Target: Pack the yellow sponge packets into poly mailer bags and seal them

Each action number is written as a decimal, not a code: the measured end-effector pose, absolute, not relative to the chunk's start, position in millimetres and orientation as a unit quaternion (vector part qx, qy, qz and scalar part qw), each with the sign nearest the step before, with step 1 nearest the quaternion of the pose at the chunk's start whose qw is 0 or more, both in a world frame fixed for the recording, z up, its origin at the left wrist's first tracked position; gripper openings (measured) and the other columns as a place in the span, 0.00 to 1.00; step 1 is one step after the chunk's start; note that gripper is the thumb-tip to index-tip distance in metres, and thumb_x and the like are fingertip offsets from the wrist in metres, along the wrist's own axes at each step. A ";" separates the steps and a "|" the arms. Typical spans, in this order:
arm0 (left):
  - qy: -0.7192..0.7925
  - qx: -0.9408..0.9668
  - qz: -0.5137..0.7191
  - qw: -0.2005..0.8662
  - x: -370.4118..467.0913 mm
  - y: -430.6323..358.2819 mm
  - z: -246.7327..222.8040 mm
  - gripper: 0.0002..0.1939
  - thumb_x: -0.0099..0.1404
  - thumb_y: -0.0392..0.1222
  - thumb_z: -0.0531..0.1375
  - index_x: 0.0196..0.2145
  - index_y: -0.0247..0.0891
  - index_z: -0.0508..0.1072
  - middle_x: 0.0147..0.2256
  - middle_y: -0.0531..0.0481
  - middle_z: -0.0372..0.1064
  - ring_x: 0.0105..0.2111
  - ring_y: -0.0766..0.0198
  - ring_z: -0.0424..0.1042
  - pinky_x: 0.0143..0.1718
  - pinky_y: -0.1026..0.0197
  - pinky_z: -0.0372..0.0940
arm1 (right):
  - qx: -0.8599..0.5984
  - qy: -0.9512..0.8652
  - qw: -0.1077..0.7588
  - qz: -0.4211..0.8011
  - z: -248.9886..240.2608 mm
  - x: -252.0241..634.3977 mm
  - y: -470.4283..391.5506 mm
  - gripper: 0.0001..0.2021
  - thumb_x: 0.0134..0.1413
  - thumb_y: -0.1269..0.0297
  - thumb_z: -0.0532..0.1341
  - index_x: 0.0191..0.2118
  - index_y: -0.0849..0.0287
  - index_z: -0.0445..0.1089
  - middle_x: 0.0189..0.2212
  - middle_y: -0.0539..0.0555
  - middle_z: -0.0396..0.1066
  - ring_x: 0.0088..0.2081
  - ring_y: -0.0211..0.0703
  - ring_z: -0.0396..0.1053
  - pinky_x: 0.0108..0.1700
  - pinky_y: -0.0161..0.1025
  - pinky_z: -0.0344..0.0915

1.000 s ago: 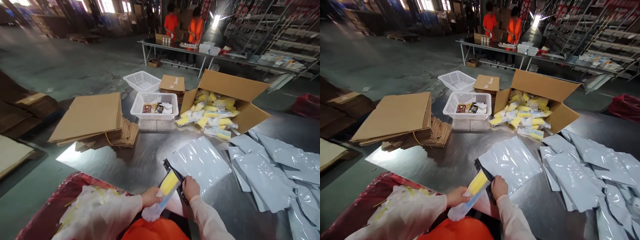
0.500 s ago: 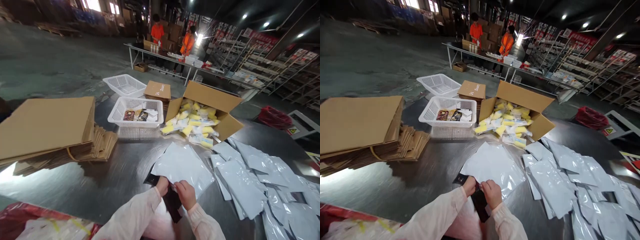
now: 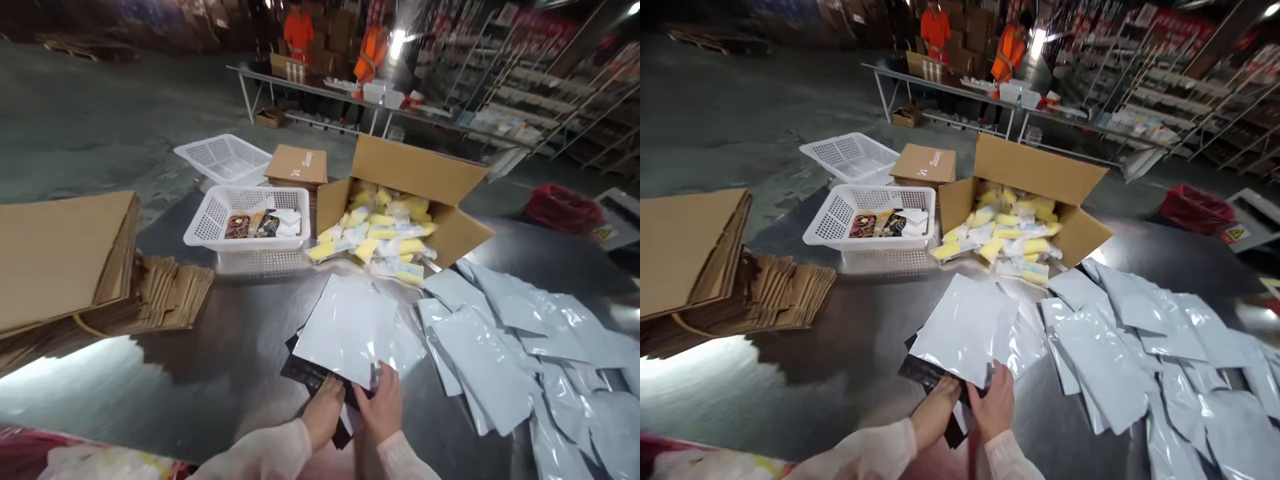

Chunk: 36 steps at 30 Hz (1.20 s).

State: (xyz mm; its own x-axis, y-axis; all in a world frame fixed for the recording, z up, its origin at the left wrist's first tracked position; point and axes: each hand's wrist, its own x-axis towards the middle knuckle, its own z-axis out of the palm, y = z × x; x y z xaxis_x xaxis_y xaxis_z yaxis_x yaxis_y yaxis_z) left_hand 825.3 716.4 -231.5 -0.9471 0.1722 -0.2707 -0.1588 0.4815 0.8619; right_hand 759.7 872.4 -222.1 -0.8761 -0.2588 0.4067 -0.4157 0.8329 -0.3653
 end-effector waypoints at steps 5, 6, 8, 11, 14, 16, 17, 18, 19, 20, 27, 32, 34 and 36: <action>0.885 0.075 0.443 0.119 826.0 699.1 -192.6 0.19 0.70 0.42 0.47 0.38 0.39 0.78 0.37 0.41 0.73 0.41 0.54 0.68 0.46 0.53 0.61 | -0.060 -0.935 -0.099 0.335 -247.0 802.0 889.3 0.22 0.48 0.43 0.60 0.40 0.57 0.66 0.25 0.53 0.72 0.28 0.48 0.73 0.30 0.41 0.68; 0.890 0.090 0.436 0.097 811.1 699.9 -188.8 0.18 0.69 0.42 0.49 0.37 0.39 0.78 0.37 0.41 0.72 0.41 0.53 0.67 0.46 0.52 0.60 | -0.083 -0.928 -0.116 0.344 -248.6 805.3 891.4 0.21 0.47 0.44 0.61 0.39 0.57 0.66 0.24 0.52 0.72 0.27 0.48 0.73 0.30 0.41 0.68; 0.884 0.148 0.433 0.091 778.3 708.5 -190.8 0.13 0.67 0.40 0.53 0.35 0.40 0.78 0.36 0.42 0.73 0.41 0.54 0.66 0.47 0.53 0.58 | -0.116 -0.931 -0.080 0.338 -251.0 808.3 896.5 0.25 0.40 0.44 0.64 0.39 0.58 0.66 0.28 0.56 0.74 0.31 0.51 0.74 0.31 0.42 0.68; 0.859 0.238 0.427 0.152 744.2 731.9 -211.3 0.10 0.62 0.34 0.57 0.32 0.41 0.79 0.33 0.45 0.74 0.38 0.57 0.68 0.45 0.57 0.60 | -0.138 -0.927 -0.050 0.345 -256.0 809.9 907.0 0.25 0.34 0.44 0.65 0.36 0.58 0.68 0.31 0.60 0.75 0.32 0.52 0.74 0.32 0.42 0.68; 0.852 0.247 0.416 0.199 737.3 752.2 -235.6 0.10 0.58 0.31 0.59 0.31 0.42 0.79 0.32 0.47 0.74 0.35 0.58 0.69 0.41 0.59 0.61 | -0.174 -0.902 -0.076 0.388 -261.0 811.1 917.1 0.22 0.36 0.45 0.63 0.33 0.57 0.69 0.25 0.55 0.75 0.26 0.48 0.72 0.29 0.41 0.67; 0.854 0.234 0.414 0.210 740.8 758.6 -246.1 0.10 0.57 0.31 0.59 0.30 0.41 0.79 0.31 0.47 0.74 0.34 0.58 0.69 0.41 0.59 0.61 | -0.175 -0.889 -0.105 0.410 -261.8 810.6 920.9 0.19 0.39 0.46 0.60 0.32 0.57 0.71 0.22 0.52 0.73 0.25 0.47 0.71 0.28 0.40 0.65; 0.855 0.231 0.413 0.212 743.0 759.7 -249.1 0.09 0.56 0.31 0.60 0.30 0.41 0.79 0.30 0.47 0.74 0.35 0.58 0.70 0.41 0.59 0.61 | -0.164 -0.884 -0.127 0.419 -261.4 809.9 921.7 0.18 0.40 0.46 0.60 0.30 0.56 0.71 0.20 0.51 0.72 0.24 0.46 0.70 0.27 0.39 0.64; 0.856 0.230 0.412 0.213 745.1 759.7 -250.7 0.09 0.57 0.31 0.59 0.30 0.41 0.79 0.30 0.47 0.74 0.35 0.57 0.70 0.41 0.59 0.61 | -0.149 -0.879 -0.152 0.427 -260.5 809.1 921.9 0.16 0.40 0.47 0.59 0.27 0.56 0.71 0.18 0.50 0.71 0.23 0.45 0.69 0.26 0.38 0.63; 0.856 0.228 0.412 0.214 746.9 759.0 -251.4 0.10 0.57 0.31 0.59 0.31 0.41 0.80 0.31 0.47 0.74 0.36 0.57 0.70 0.42 0.59 0.61 | -0.136 -0.874 -0.172 0.434 -259.3 808.5 921.7 0.16 0.40 0.48 0.59 0.24 0.56 0.71 0.16 0.49 0.69 0.22 0.44 0.68 0.25 0.38 0.62; 0.856 0.226 0.411 0.216 748.5 757.8 -251.4 0.10 0.57 0.32 0.59 0.32 0.41 0.80 0.32 0.46 0.74 0.36 0.57 0.70 0.42 0.59 0.61 | -0.127 -0.870 -0.185 0.439 -258.0 808.1 921.2 0.15 0.39 0.48 0.60 0.20 0.56 0.70 0.15 0.48 0.67 0.20 0.42 0.66 0.24 0.37 0.60; 0.851 0.220 0.427 0.212 762.2 753.0 -246.6 0.06 0.55 0.37 0.63 0.31 0.43 0.80 0.34 0.48 0.75 0.40 0.56 0.70 0.45 0.60 0.61 | -0.057 -0.849 -0.165 0.498 -247.3 811.9 917.4 0.21 0.44 0.43 0.60 0.26 0.58 0.76 0.25 0.55 0.74 0.30 0.47 0.71 0.34 0.42 0.67; 0.835 0.190 0.472 0.208 768.9 749.8 -238.9 0.06 0.58 0.41 0.62 0.31 0.43 0.81 0.34 0.48 0.77 0.39 0.57 0.71 0.45 0.60 0.61 | 0.011 -0.861 -0.109 0.497 -232.1 811.4 910.8 0.22 0.52 0.42 0.57 0.26 0.56 0.76 0.27 0.56 0.72 0.32 0.46 0.70 0.36 0.42 0.68; 0.819 0.169 0.504 0.217 769.8 744.5 -236.1 0.08 0.60 0.40 0.60 0.31 0.42 0.81 0.33 0.49 0.77 0.38 0.59 0.71 0.43 0.62 0.61 | 0.036 -0.864 -0.110 0.491 -226.5 810.2 910.9 0.20 0.54 0.45 0.56 0.27 0.56 0.76 0.27 0.55 0.72 0.32 0.45 0.70 0.36 0.41 0.68; 0.801 0.121 0.539 0.233 771.0 737.4 -233.9 0.09 0.60 0.40 0.59 0.31 0.41 0.81 0.32 0.50 0.77 0.36 0.61 0.72 0.41 0.63 0.62 | 0.080 -0.861 -0.145 0.481 -222.8 806.4 915.0 0.18 0.56 0.50 0.56 0.27 0.56 0.75 0.28 0.54 0.72 0.32 0.44 0.70 0.36 0.40 0.68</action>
State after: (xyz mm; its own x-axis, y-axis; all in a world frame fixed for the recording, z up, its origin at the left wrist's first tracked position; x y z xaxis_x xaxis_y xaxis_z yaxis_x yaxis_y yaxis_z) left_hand 771.0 737.4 -233.9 -0.8620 0.4447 -0.2434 -0.0578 0.3908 0.9187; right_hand 806.4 915.0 -222.8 -0.9451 -0.2770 -0.1734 0.0022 0.5253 -0.8509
